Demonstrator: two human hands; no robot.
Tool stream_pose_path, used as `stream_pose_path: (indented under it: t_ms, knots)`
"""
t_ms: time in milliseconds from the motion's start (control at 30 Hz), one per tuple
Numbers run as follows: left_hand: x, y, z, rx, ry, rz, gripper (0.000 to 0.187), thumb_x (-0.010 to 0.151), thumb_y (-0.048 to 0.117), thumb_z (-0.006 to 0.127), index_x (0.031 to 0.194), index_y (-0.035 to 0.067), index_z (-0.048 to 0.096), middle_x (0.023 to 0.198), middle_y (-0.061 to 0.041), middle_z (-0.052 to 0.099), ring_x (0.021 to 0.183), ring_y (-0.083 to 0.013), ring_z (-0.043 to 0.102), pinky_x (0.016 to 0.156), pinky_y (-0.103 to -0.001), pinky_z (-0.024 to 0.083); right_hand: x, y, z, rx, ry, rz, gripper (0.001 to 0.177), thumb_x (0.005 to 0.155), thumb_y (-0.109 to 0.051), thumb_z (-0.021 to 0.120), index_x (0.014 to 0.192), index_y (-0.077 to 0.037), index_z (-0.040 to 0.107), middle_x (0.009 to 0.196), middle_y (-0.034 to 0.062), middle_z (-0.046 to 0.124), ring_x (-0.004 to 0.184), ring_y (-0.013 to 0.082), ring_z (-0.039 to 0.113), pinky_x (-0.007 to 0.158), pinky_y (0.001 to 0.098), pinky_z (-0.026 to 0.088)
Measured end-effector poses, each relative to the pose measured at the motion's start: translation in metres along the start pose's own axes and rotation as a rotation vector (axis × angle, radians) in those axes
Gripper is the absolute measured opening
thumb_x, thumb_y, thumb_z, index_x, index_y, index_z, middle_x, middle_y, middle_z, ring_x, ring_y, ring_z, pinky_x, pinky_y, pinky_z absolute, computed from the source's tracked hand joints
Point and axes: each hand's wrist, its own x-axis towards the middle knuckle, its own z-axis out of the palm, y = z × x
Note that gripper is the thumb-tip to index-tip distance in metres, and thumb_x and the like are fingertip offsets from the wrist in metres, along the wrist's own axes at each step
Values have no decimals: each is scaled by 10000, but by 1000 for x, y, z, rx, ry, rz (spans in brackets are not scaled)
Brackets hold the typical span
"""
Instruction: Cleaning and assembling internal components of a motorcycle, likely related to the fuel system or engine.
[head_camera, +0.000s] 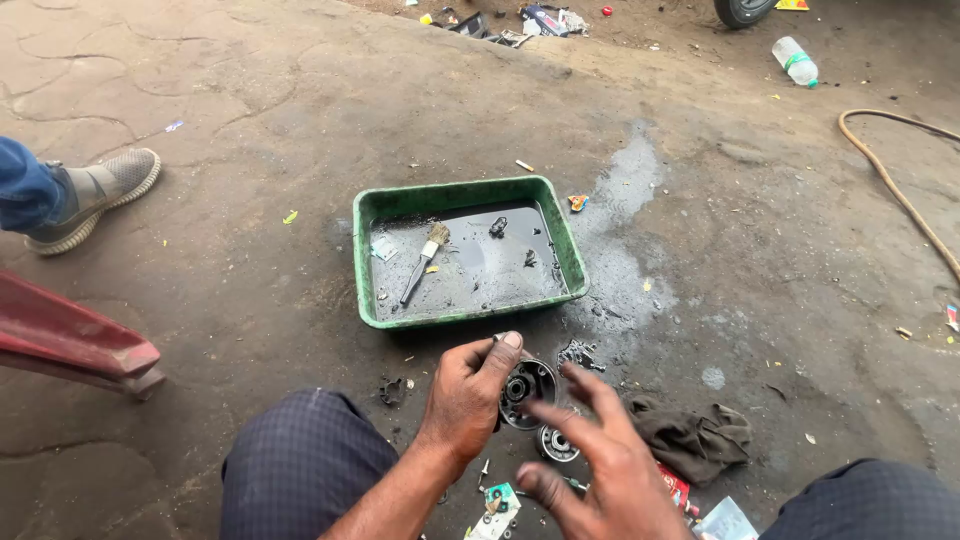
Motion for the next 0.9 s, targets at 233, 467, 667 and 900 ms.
stream_pose_path:
  t_ms: [233, 467, 667, 900]
  knots:
    - [4, 5, -5, -140, 2, -65, 426, 959, 460, 560, 891, 79, 738, 655, 12, 663, 507, -78, 557, 419, -247, 408, 12, -3, -11, 1, -27, -237, 647, 823, -472, 806, 1329, -90, 678, 1542, 288, 355, 1402, 446, 440, 1086, 535, 419]
    - [15, -13, -6, -240, 10, 9, 407, 1006, 416, 579, 940, 41, 724, 724, -12, 673, 556, -72, 580, 480, -227, 461, 21, 38, -53, 300, 328, 186, 386, 898, -138, 733, 1274, -59, 698, 1101, 94, 747, 927, 169, 694, 743, 309, 571]
    - [-24, 34, 9, -190, -58, -57, 408, 980, 410, 531, 971, 58, 735, 670, -62, 660, 477, -132, 578, 412, -268, 443, -10, 44, -101, 486, 668, 259, 291, 920, -80, 704, 1203, -12, 692, 1047, 33, 729, 857, 114, 698, 712, 259, 599]
    - [-20, 27, 21, -203, -66, -61, 428, 972, 408, 534, 1009, 34, 739, 681, -73, 687, 462, -149, 589, 396, -280, 435, 16, 109, -122, 385, 624, 529, 229, 884, -137, 736, 1094, -51, 765, 955, 100, 765, 755, 194, 692, 624, 347, 532]
